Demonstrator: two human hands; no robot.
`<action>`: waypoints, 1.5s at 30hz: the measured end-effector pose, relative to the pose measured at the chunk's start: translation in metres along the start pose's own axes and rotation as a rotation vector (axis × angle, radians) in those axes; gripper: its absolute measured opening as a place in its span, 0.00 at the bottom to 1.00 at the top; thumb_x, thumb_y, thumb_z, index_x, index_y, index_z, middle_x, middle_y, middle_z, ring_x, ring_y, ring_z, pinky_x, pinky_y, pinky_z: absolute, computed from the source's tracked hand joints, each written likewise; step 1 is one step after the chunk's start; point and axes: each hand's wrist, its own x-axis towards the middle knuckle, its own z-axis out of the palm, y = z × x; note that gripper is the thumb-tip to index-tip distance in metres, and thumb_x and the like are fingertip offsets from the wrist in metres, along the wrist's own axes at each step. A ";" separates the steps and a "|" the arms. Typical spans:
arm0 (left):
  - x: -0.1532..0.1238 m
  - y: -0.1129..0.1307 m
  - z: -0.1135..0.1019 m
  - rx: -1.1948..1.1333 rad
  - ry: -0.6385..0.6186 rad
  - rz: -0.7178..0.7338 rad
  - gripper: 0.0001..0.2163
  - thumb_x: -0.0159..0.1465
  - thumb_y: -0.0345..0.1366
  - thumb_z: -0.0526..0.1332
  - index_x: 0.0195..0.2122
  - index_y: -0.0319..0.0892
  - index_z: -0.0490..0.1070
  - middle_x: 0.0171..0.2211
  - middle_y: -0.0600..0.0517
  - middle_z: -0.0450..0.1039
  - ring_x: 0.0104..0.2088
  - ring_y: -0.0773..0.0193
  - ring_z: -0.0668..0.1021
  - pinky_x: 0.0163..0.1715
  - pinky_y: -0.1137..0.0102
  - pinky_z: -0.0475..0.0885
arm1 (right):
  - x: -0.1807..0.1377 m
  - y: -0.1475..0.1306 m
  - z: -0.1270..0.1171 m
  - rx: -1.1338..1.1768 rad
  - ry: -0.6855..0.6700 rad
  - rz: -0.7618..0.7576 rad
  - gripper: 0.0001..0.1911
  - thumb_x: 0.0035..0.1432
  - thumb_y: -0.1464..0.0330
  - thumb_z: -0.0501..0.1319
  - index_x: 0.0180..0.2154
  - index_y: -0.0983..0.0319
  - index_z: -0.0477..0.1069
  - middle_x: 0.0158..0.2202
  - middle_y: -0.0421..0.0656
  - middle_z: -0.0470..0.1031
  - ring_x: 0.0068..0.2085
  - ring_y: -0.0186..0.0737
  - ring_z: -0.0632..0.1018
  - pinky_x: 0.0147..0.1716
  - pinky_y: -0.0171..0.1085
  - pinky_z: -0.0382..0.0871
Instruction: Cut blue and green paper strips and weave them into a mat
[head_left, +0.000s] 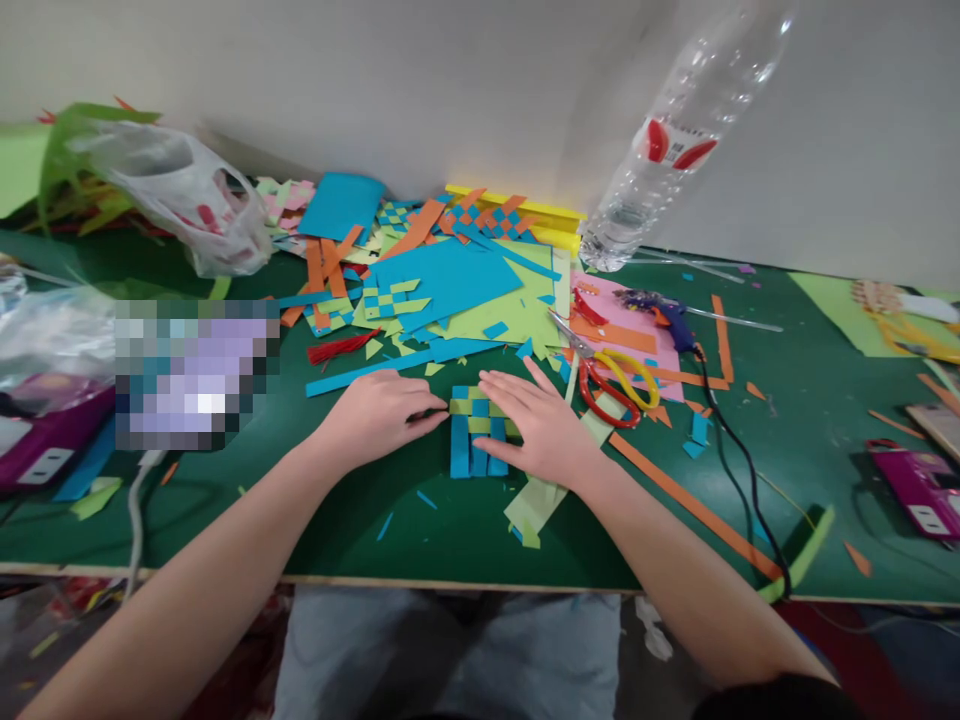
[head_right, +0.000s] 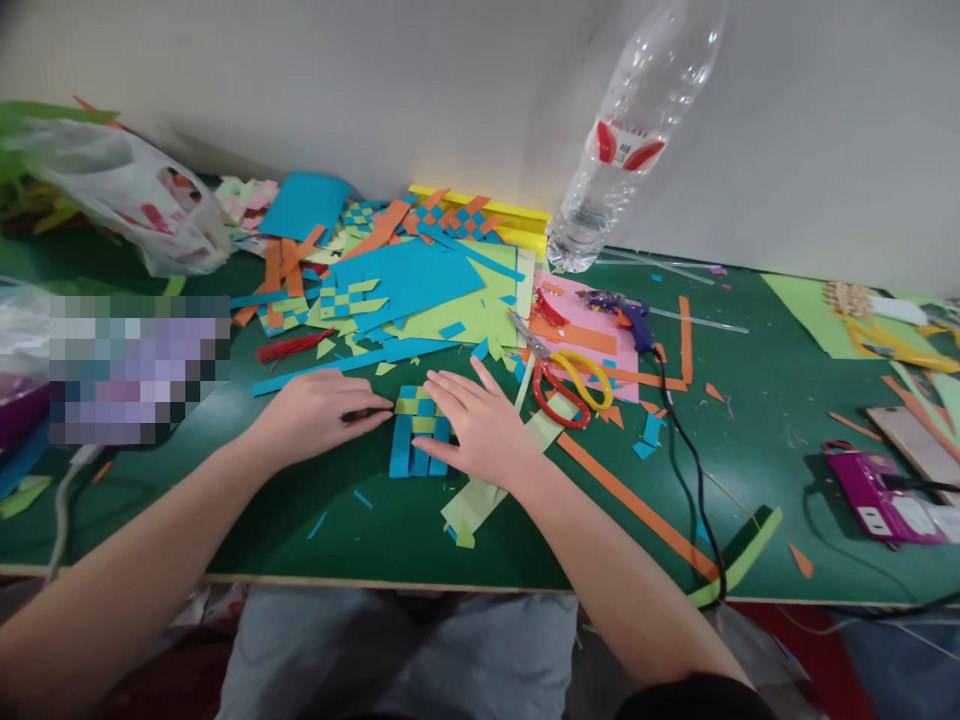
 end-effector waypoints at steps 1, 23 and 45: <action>0.000 0.000 0.000 0.003 -0.001 0.001 0.11 0.69 0.40 0.56 0.36 0.45 0.78 0.28 0.54 0.78 0.28 0.65 0.78 0.32 0.69 0.65 | 0.000 0.000 0.000 0.003 -0.001 -0.002 0.33 0.65 0.50 0.51 0.62 0.66 0.62 0.64 0.49 0.65 0.65 0.46 0.66 0.70 0.54 0.39; 0.002 0.004 -0.001 -0.066 -0.018 0.100 0.14 0.71 0.39 0.53 0.38 0.45 0.79 0.25 0.55 0.74 0.24 0.66 0.73 0.29 0.69 0.63 | 0.000 -0.003 0.014 -0.047 -0.130 -0.047 0.36 0.67 0.51 0.49 0.66 0.68 0.53 0.69 0.49 0.54 0.70 0.45 0.56 0.69 0.51 0.48; 0.002 0.006 0.001 -0.059 -0.001 0.209 0.12 0.71 0.38 0.54 0.45 0.42 0.77 0.33 0.50 0.76 0.34 0.63 0.77 0.33 0.67 0.64 | 0.001 0.001 0.016 0.093 -0.118 -0.042 0.37 0.66 0.51 0.51 0.67 0.65 0.49 0.70 0.51 0.53 0.70 0.46 0.54 0.68 0.52 0.52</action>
